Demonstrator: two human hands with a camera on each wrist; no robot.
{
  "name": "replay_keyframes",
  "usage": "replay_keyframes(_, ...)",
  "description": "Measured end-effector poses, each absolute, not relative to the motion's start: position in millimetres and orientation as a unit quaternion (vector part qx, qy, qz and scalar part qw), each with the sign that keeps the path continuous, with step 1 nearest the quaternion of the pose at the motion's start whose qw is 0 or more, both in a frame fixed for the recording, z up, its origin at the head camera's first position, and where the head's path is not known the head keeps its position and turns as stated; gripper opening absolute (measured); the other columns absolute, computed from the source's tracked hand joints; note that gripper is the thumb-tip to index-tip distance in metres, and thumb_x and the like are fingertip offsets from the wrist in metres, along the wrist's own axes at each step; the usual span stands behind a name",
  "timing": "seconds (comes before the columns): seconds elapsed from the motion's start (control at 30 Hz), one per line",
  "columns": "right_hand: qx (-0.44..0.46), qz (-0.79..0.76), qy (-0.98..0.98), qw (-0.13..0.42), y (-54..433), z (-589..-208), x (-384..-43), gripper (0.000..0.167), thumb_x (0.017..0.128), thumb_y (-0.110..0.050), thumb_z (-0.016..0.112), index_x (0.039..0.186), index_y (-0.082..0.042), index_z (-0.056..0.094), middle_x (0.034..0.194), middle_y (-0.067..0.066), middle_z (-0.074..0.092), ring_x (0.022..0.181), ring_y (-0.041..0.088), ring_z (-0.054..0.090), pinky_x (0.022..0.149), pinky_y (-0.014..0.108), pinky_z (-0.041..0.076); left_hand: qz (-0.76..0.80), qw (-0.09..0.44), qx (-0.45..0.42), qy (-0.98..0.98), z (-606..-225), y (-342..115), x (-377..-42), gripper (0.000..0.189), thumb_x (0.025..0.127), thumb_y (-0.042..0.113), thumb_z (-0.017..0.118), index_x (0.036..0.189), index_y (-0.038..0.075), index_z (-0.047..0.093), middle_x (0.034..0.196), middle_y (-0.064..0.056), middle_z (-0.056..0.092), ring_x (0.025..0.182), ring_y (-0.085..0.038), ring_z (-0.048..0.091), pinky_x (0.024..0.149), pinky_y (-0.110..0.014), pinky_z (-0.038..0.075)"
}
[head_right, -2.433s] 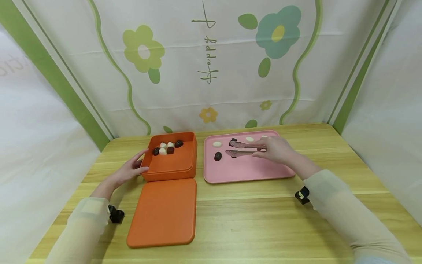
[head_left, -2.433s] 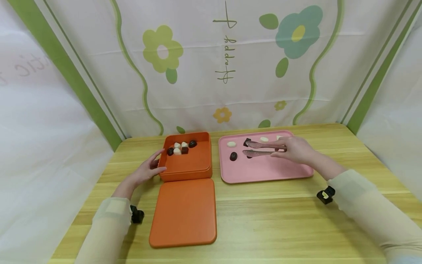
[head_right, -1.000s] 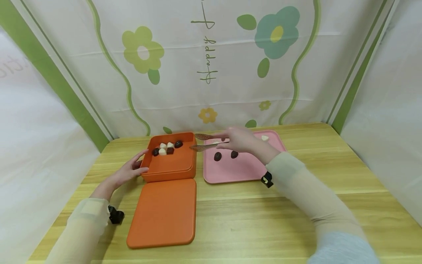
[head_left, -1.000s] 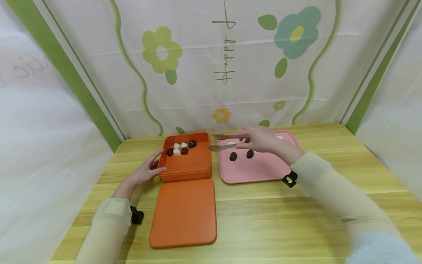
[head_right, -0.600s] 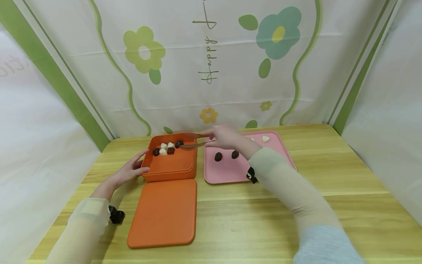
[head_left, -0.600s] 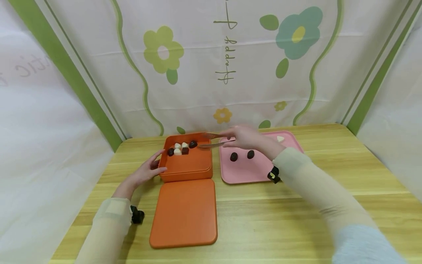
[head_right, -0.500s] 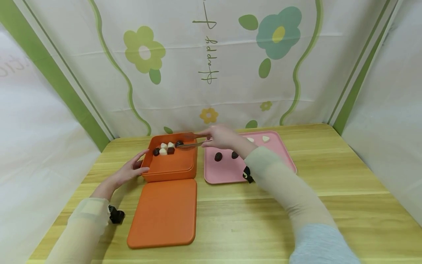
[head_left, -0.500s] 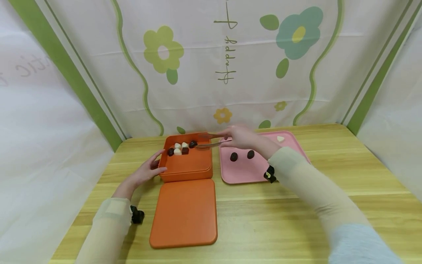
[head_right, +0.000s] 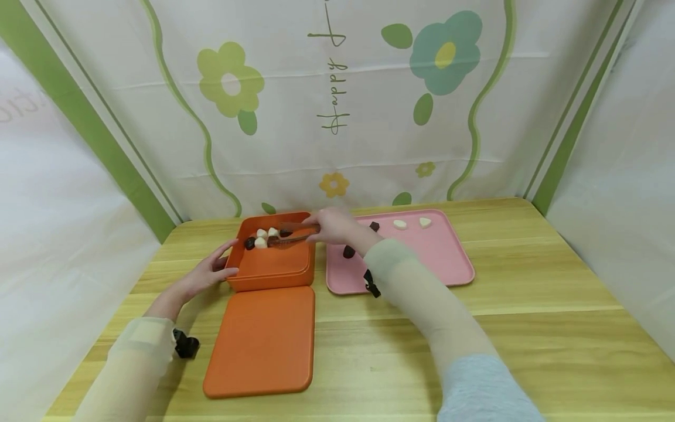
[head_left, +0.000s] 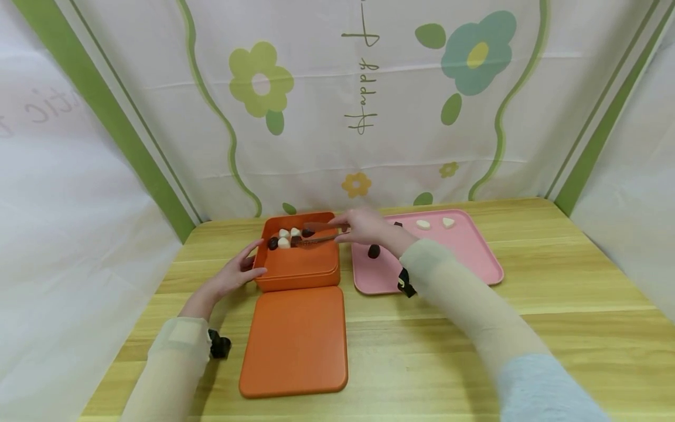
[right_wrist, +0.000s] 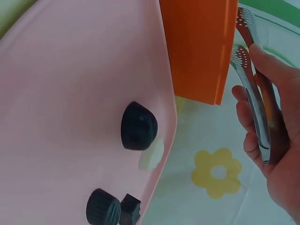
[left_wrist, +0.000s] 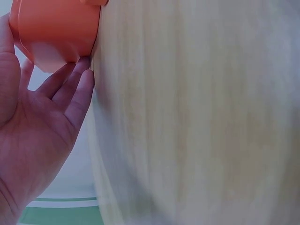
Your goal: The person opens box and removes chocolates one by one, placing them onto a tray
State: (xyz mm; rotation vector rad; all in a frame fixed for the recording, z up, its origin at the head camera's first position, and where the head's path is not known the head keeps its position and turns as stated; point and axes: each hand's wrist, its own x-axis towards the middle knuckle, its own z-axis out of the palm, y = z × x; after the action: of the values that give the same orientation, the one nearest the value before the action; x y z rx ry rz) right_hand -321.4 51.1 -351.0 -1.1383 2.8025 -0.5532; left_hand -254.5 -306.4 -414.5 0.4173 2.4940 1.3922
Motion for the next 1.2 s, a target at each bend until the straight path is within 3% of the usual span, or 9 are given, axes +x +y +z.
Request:
replay_keyframes(0.3, -0.348, -0.164, 0.922, 0.045, 33, -358, -329, 0.049, 0.091, -0.038, 0.069, 0.136, -0.019, 0.060, 0.126, 0.000, 0.064, 0.086, 0.013, 0.060, 0.075, 0.032, 0.048, 0.483, 0.125, 0.147, 0.854, -416, -308, -255, 0.076, 0.098, 0.019, 0.060, 0.157, 0.013, 0.012, 0.146, -0.037, 0.031, 0.133, -0.047, 0.035, 0.107, -0.058, 0.027)
replay_keyframes(0.53, -0.329, -0.153, 0.931, 0.044, 26, -360, -336, 0.050, 0.091, -0.040, 0.069, 0.135, -0.019, 0.061, 0.126, 0.002, 0.064, 0.103, 0.019, 0.062, 0.083, 0.035, 0.048, 0.480, 0.129, 0.139, 0.856, -416, -309, -256, 0.077, 0.098, 0.021, 0.060, 0.158, 0.015, 0.012, 0.147, -0.036, 0.030, 0.134, -0.047, 0.033, 0.108, -0.059, 0.025)
replay_keyframes(0.9, -0.350, -0.124, 0.928, 0.030, 12, -349, -335, 0.046, 0.091, -0.037, 0.069, 0.133, -0.021, 0.063, 0.088, -0.003, 0.067, 0.076, 0.015, 0.057, 0.067, 0.032, 0.045, 0.474, 0.129, 0.140, 0.860, -414, -308, -256, 0.077, 0.098, 0.020, 0.060, 0.158, 0.015, 0.011, 0.147, -0.036, 0.029, 0.135, -0.047, 0.032, 0.108, -0.059, 0.025)
replay_keyframes(1.2, -0.353, -0.098, 0.929, 0.042, -1, -356, -337, 0.042, 0.092, -0.038, 0.068, 0.131, -0.022, 0.065, 0.124, -0.003, 0.065, 0.106, 0.019, 0.060, 0.087, 0.037, 0.046, 0.482, 0.134, 0.138, 0.855, -415, -308, -258, 0.077, 0.098, 0.020, 0.061, 0.158, 0.015, 0.013, 0.147, -0.035, 0.029, 0.135, -0.047, 0.032, 0.108, -0.058, 0.026)
